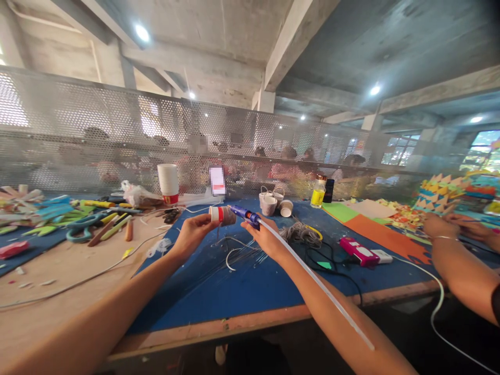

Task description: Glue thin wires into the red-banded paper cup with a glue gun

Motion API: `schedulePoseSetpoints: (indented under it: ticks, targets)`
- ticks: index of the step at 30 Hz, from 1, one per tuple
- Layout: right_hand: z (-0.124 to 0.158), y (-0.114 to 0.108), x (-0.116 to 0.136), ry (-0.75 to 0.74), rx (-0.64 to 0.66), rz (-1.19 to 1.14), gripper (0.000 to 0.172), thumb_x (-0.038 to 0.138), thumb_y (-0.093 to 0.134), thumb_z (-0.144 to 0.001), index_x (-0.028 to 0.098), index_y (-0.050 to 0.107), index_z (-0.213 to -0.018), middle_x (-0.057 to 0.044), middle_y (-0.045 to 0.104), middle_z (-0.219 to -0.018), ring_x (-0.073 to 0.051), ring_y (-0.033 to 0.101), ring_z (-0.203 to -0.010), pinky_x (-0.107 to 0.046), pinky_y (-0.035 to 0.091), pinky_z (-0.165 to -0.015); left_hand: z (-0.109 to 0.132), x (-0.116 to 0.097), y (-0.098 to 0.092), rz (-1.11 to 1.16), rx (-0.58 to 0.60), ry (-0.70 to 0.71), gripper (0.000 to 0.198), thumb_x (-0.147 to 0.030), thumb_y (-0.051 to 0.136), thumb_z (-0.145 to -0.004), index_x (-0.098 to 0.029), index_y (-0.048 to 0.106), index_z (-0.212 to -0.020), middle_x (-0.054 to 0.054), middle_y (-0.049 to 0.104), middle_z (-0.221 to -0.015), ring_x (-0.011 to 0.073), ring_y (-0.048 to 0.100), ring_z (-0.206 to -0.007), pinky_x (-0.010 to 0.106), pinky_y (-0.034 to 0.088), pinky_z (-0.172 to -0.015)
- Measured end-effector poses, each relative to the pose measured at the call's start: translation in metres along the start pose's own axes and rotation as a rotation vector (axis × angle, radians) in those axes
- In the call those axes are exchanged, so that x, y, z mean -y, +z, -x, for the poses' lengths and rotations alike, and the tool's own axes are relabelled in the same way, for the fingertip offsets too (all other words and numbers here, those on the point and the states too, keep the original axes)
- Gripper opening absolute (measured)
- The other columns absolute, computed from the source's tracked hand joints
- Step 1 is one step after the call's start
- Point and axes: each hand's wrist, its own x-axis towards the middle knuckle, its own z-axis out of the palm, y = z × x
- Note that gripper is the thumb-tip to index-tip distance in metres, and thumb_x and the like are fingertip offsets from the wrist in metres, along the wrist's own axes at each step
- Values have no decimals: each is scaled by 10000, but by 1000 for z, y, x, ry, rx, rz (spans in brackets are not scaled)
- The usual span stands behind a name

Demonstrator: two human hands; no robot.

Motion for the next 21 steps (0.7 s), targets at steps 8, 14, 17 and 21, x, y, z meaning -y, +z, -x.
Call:
schedulePoseSetpoints:
  ticks: [8,14,17,21]
  targets:
    - [-4,-2,-8,278,13,242,317,440,534,-933,208,548,-1148,-80,717,-957,-227,688,-870,-270,443,-704,-3,3,-3,97,-61,-44,382,-482,795,-651,-159,775,-854,52,758,-829,219,652,-776,294,457,-756]
    - [-5,3,-21,285,126,263,377,255,550,-865,150,475,-1219,-149,608,-1245,-258,602,-1113,-317,456,-853,-5,10,-6,195,-60,-87,399,-468,783,-680,-163,765,-936,58,761,-869,208,659,-803,292,459,-756]
    - [-4,6,-24,315,179,277,403,231,543,-828,143,477,-1215,-154,605,-1230,-282,583,-1133,-359,451,-887,-6,11,-6,226,-62,-101,418,-456,792,-675,-162,761,-971,67,760,-896,197,655,-807,284,456,-750]
    - [-3,6,-26,373,228,313,411,254,523,-827,131,478,-1216,-180,589,-1242,-317,566,-1152,-426,443,-909,-6,9,-5,262,-75,-120,446,-448,808,-654,-163,761,-994,74,762,-908,191,654,-789,275,461,-728]
